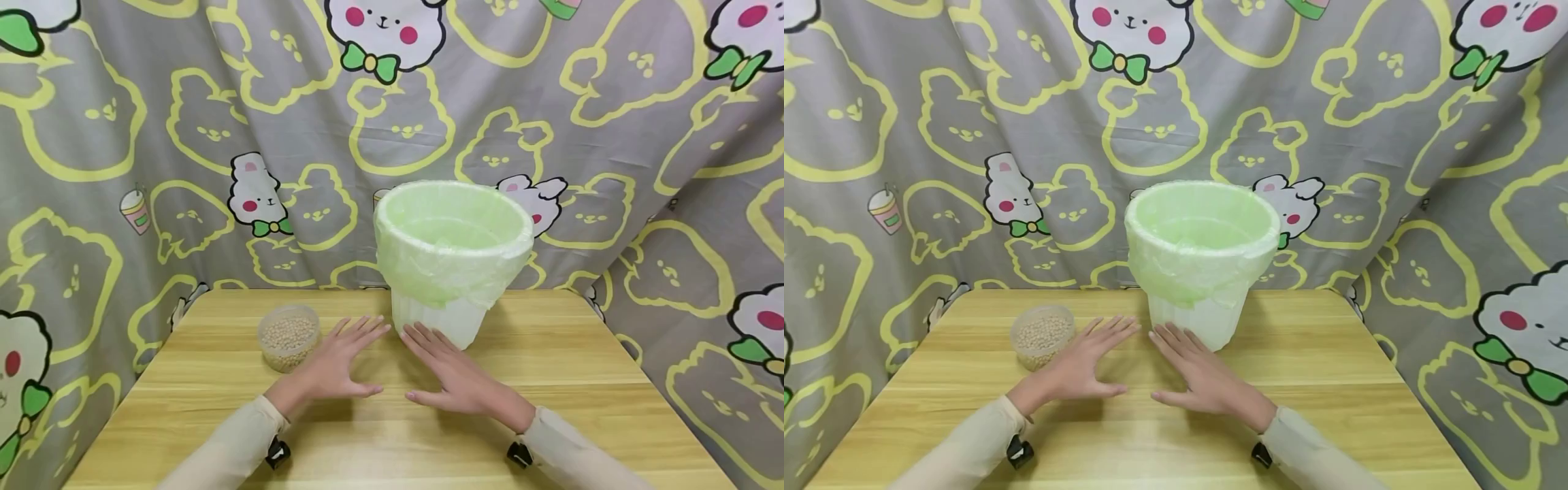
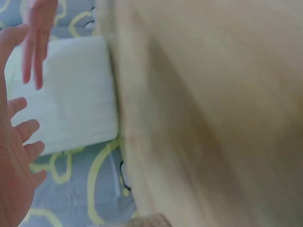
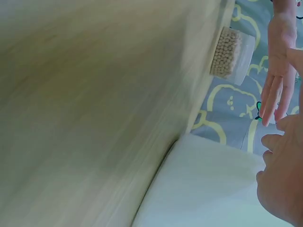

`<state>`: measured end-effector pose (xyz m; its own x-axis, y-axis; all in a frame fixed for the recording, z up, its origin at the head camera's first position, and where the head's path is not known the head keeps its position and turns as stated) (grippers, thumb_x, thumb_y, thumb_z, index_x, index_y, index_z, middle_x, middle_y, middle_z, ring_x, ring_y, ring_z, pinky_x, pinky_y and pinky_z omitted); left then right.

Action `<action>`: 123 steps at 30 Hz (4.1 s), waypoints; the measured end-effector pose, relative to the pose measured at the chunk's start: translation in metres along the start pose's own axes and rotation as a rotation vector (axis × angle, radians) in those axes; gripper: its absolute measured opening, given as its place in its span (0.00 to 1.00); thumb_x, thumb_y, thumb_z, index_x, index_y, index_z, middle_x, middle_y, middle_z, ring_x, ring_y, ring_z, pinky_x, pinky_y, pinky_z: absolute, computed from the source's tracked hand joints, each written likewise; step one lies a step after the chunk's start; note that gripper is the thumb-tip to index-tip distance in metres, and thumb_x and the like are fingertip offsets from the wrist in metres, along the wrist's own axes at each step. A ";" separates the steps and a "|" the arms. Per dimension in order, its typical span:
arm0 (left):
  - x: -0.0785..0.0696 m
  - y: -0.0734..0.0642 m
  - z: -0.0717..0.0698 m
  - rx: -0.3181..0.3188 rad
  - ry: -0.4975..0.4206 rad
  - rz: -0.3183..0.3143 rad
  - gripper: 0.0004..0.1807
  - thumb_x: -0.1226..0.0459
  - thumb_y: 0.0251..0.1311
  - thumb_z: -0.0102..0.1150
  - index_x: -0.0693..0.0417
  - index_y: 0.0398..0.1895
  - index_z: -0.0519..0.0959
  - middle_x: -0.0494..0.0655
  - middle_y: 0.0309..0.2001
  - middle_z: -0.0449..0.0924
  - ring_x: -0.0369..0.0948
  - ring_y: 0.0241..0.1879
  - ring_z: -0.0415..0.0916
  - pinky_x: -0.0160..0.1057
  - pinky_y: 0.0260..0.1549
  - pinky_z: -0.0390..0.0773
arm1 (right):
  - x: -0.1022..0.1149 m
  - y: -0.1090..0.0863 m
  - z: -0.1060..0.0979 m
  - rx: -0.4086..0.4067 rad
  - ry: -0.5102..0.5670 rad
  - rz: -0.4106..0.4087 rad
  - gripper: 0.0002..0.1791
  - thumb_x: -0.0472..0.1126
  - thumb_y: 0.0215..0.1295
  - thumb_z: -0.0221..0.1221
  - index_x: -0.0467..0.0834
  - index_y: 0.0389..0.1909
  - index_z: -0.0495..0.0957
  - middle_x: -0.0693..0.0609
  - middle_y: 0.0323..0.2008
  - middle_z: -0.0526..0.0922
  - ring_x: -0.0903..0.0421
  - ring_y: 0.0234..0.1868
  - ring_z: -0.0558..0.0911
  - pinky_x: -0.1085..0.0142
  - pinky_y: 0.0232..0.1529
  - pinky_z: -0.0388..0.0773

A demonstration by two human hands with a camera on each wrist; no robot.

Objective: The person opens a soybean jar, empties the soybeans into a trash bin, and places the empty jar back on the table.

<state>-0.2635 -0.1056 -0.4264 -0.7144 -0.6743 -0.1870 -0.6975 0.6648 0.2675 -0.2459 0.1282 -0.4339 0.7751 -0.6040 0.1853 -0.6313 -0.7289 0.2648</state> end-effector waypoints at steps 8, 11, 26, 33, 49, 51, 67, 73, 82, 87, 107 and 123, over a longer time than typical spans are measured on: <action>0.029 -0.005 -0.033 -0.120 -0.137 -0.096 0.61 0.35 0.49 0.72 0.35 0.83 0.49 0.44 0.81 0.52 0.53 0.79 0.53 0.63 0.77 0.48 | 0.011 0.035 0.002 0.029 0.227 0.070 0.51 0.69 0.71 0.52 0.61 0.82 0.32 0.59 0.83 0.37 0.51 0.84 0.41 0.45 0.81 0.46; 0.047 -0.008 -0.046 -0.153 -0.209 -0.151 0.64 0.37 0.45 0.76 0.32 0.83 0.48 0.45 0.82 0.52 0.55 0.80 0.52 0.68 0.74 0.52 | 0.012 0.055 0.005 0.018 0.350 0.087 0.50 0.66 0.72 0.55 0.61 0.82 0.34 0.56 0.83 0.39 0.48 0.83 0.44 0.44 0.80 0.49; 0.142 -0.071 -0.047 -0.068 -0.685 -0.374 0.72 0.61 0.46 0.81 0.29 0.83 0.34 0.57 0.83 0.28 0.68 0.79 0.28 0.82 0.65 0.42 | 0.010 0.128 0.052 0.007 0.981 0.268 0.52 0.53 0.69 0.65 0.50 0.83 0.43 0.44 0.80 0.55 0.45 0.80 0.58 0.46 0.78 0.59; 0.170 -0.086 -0.036 -0.020 -0.823 -0.358 0.72 0.66 0.49 0.79 0.40 0.84 0.31 0.59 0.83 0.25 0.68 0.79 0.25 0.77 0.70 0.38 | 0.009 0.152 0.070 0.008 1.129 0.322 0.52 0.43 0.65 0.69 0.51 0.82 0.48 0.37 0.79 0.56 0.40 0.79 0.60 0.44 0.76 0.61; 0.189 -0.101 -0.011 0.040 -0.931 -0.351 0.67 0.69 0.47 0.79 0.59 0.83 0.40 0.70 0.79 0.47 0.68 0.75 0.49 0.20 0.58 0.64 | 0.020 0.176 0.101 -0.002 1.237 0.398 0.46 0.28 0.60 0.69 0.37 0.78 0.58 0.36 0.75 0.65 0.39 0.75 0.66 0.49 0.74 0.66; 0.190 -0.101 -0.010 0.023 -0.903 -0.365 0.65 0.68 0.47 0.80 0.59 0.82 0.44 0.69 0.77 0.52 0.67 0.74 0.52 0.21 0.58 0.65 | 0.022 0.178 0.105 -0.008 1.245 0.390 0.42 0.27 0.60 0.68 0.36 0.76 0.62 0.37 0.73 0.69 0.39 0.74 0.69 0.50 0.73 0.68; 0.182 -0.091 -0.001 -0.109 -0.846 -0.484 0.61 0.65 0.43 0.83 0.56 0.80 0.55 0.64 0.73 0.65 0.59 0.69 0.68 0.24 0.54 0.73 | 0.021 0.174 0.104 -0.095 1.207 0.405 0.39 0.27 0.59 0.69 0.40 0.73 0.69 0.41 0.71 0.73 0.42 0.72 0.72 0.53 0.69 0.73; 0.173 -0.083 -0.006 -0.138 -0.835 -0.502 0.60 0.62 0.43 0.83 0.52 0.80 0.57 0.59 0.76 0.63 0.56 0.71 0.66 0.21 0.56 0.69 | 0.016 0.167 0.096 -0.123 1.197 0.382 0.40 0.28 0.58 0.71 0.39 0.72 0.69 0.41 0.70 0.73 0.43 0.71 0.74 0.55 0.68 0.74; 0.145 -0.063 -0.021 -0.195 -0.912 -0.392 0.56 0.68 0.43 0.82 0.51 0.78 0.62 0.60 0.70 0.70 0.39 0.61 0.75 0.28 0.56 0.76 | 0.013 0.144 0.054 -0.173 1.099 0.252 0.40 0.33 0.60 0.71 0.41 0.73 0.68 0.40 0.69 0.74 0.41 0.70 0.74 0.51 0.70 0.72; 0.121 -0.045 -0.030 -0.190 -1.009 -0.250 0.56 0.71 0.46 0.79 0.49 0.79 0.58 0.58 0.70 0.67 0.38 0.61 0.74 0.32 0.57 0.78 | 0.014 0.128 0.026 -0.214 1.096 0.193 0.40 0.31 0.60 0.70 0.38 0.74 0.66 0.37 0.70 0.72 0.41 0.72 0.72 0.55 0.70 0.72; 0.032 -0.001 -0.033 -0.194 -1.004 -0.185 0.62 0.68 0.34 0.87 0.42 0.77 0.61 0.53 0.69 0.70 0.49 0.64 0.71 0.40 0.60 0.77 | -0.001 0.054 -0.030 -0.178 0.959 0.089 0.43 0.33 0.61 0.71 0.39 0.76 0.63 0.41 0.74 0.68 0.43 0.72 0.71 0.64 0.68 0.73; 0.004 0.009 -0.008 -0.274 -0.827 -0.245 0.64 0.56 0.22 0.91 0.46 0.72 0.66 0.45 0.63 0.76 0.45 0.59 0.76 0.43 0.58 0.79 | 0.011 0.035 -0.050 -0.126 0.609 0.213 0.58 0.52 0.53 0.76 0.36 0.79 0.55 0.37 0.78 0.59 0.38 0.76 0.64 0.43 0.72 0.67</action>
<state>-0.2721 -0.1043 -0.4170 -0.4336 -0.2699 -0.8597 -0.8730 0.3621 0.3266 -0.2582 0.1115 -0.3755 0.5325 -0.4130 0.7388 -0.7932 -0.5481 0.2653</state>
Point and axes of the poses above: each hand's wrist, its own y-axis towards the middle knuckle, its own z-axis out of the palm, x = y × z, the point moved 4 cm from there along y, towards the middle knuckle
